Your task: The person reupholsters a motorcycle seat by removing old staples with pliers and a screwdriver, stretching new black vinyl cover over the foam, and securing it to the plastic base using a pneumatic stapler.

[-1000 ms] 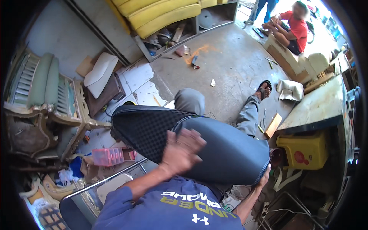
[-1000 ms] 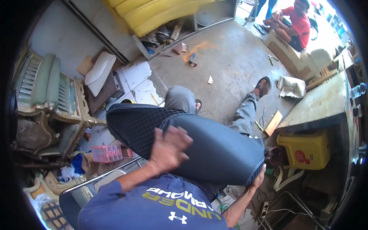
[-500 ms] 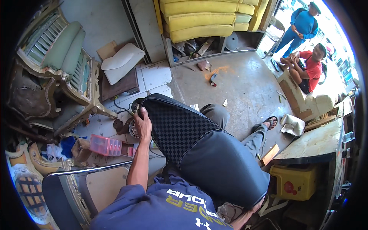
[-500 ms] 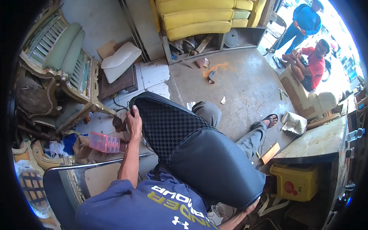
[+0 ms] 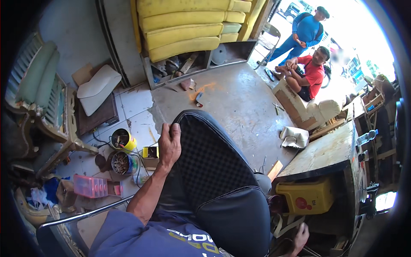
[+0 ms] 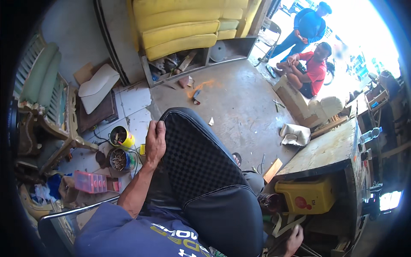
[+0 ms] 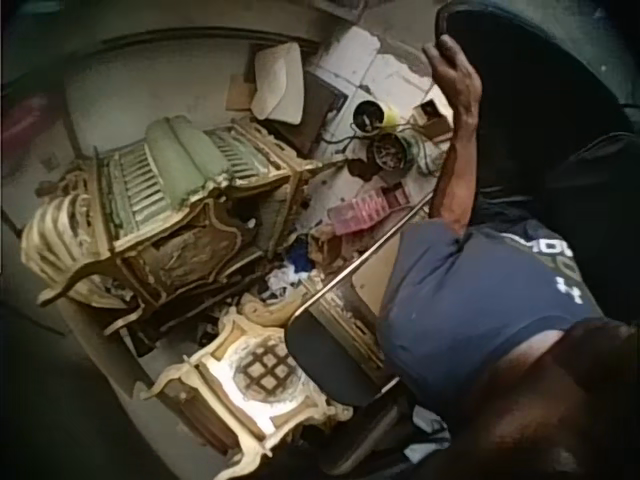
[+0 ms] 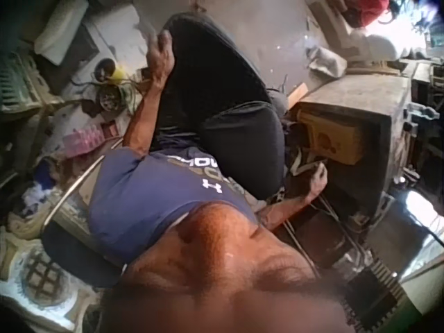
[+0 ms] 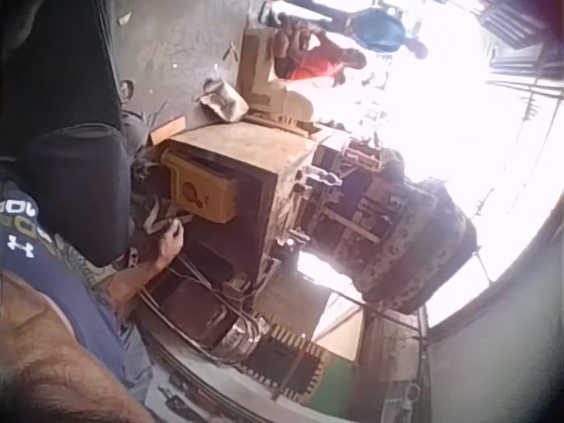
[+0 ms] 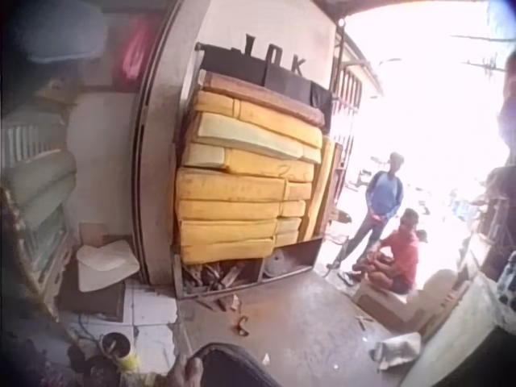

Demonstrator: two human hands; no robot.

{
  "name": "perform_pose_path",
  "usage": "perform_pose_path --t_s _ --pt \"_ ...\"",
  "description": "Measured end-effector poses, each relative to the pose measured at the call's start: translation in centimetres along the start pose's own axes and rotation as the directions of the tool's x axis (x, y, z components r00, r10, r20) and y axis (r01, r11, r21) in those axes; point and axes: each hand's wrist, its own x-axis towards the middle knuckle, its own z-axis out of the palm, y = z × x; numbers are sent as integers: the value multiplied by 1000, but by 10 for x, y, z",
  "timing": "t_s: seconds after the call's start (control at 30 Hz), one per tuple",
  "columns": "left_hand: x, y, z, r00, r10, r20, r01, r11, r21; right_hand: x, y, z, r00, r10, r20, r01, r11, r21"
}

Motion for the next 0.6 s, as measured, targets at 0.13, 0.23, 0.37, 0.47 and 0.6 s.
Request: perform_pose_path --t_s 0.13,0.23,0.37,0.47,0.6 --pt "14 -32 39 969 -47 242 59 997 -42 46 -199 84 985 -141 96 82 884 461" --pt "23 -55 61 881 -317 350 462 735 -497 89 -277 150 784 -510 355 376 844 382" --pt "30 -32 43 527 -142 838 845 195 -499 104 -335 201 640 -611 466 488 792 368" --pt "18 -15 40 561 -248 790 828 142 -543 105 -307 202 641 -565 520 493 822 285" --pt "1 -27 73 686 -129 716 728 101 -678 67 -250 175 828 -341 444 375 927 13"
